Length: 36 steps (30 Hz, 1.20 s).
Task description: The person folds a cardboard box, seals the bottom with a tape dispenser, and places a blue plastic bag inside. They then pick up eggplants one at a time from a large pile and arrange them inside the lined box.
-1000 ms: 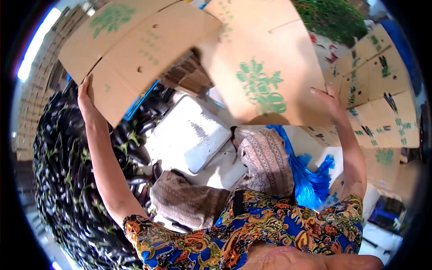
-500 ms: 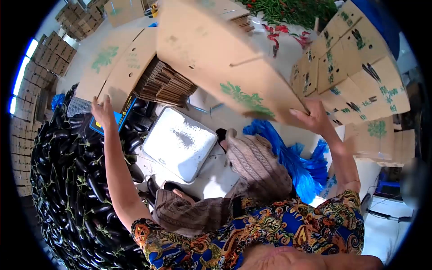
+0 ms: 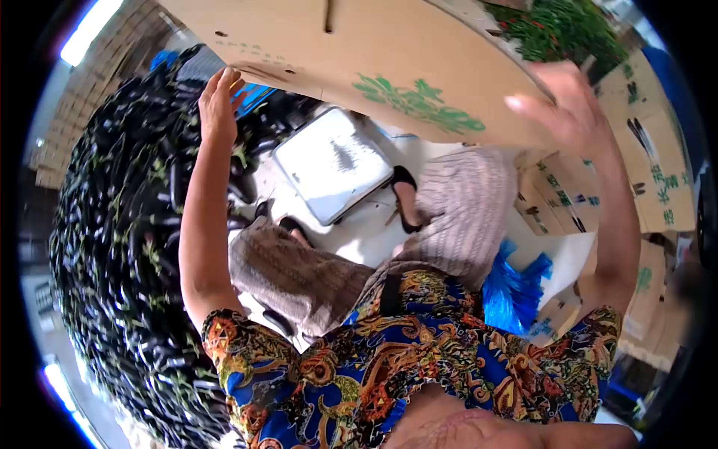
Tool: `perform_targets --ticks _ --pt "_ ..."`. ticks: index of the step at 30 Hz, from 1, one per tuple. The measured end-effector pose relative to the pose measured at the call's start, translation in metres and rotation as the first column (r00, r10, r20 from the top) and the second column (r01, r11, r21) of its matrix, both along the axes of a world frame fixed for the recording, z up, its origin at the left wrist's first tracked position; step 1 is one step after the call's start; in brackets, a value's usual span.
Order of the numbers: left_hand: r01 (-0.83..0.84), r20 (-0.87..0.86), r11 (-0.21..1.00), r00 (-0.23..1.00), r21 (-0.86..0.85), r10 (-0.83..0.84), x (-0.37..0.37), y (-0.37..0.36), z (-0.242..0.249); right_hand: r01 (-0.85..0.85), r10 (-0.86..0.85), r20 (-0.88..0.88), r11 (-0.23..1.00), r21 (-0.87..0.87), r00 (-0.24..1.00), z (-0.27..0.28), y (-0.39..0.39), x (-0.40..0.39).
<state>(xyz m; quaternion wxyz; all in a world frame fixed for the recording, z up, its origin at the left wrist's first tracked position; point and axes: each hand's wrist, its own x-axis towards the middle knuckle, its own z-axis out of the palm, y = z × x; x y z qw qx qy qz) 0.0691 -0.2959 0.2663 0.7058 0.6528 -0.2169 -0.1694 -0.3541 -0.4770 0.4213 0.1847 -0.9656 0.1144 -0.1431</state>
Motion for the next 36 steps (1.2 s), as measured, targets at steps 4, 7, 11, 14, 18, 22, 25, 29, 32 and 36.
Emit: perform_targets --ticks 4,7,11,14,18,22,25,29,32,36 --pt "-0.071 -0.006 0.994 0.997 -0.078 0.071 0.005 0.050 0.003 -0.055 0.069 -0.062 0.978 0.199 0.996 -0.034 0.022 0.071" --pt "0.007 -0.120 0.996 0.993 -0.094 -0.018 0.001 0.076 -0.003 -0.149 0.169 -0.140 0.979 0.140 0.976 -0.074 0.035 0.102" --pt "0.072 -0.085 0.996 0.993 -0.051 -0.076 -0.005 0.068 -0.025 -0.112 0.137 -0.267 0.988 0.106 0.954 -0.127 0.057 0.130" --pt "0.066 -0.064 0.992 0.996 0.106 -0.060 -0.025 0.043 -0.016 -0.054 0.128 -0.351 0.976 0.213 0.927 -0.148 0.062 0.135" --pt "0.091 -0.134 0.989 0.988 0.114 -0.076 -0.027 0.024 -0.035 -0.006 0.155 -0.326 0.910 0.416 0.933 -0.180 0.067 0.136" --pt "0.161 -0.208 0.976 0.970 0.148 -0.129 -0.017 0.032 -0.043 0.002 0.220 -0.109 0.440 0.898 0.969 -0.186 0.058 0.137" --pt "0.230 -0.212 0.969 0.955 0.087 -0.207 -0.013 0.052 -0.039 0.114 0.133 -0.188 0.429 0.896 0.973 -0.173 0.053 0.131" --pt "0.046 0.054 0.926 0.996 0.373 -0.071 -0.009 0.075 -0.025 0.159 -0.038 -0.266 0.878 0.451 0.963 -0.187 0.026 0.138" --pt "0.099 0.240 0.839 0.934 0.534 -0.263 -0.001 0.100 -0.005 0.222 -0.165 -0.151 0.799 0.559 0.975 -0.183 0.004 0.143" --pt "0.206 0.303 0.797 0.848 0.568 -0.435 -0.028 0.120 0.019 0.287 -0.286 -0.046 0.918 0.275 0.957 -0.165 -0.006 0.148"
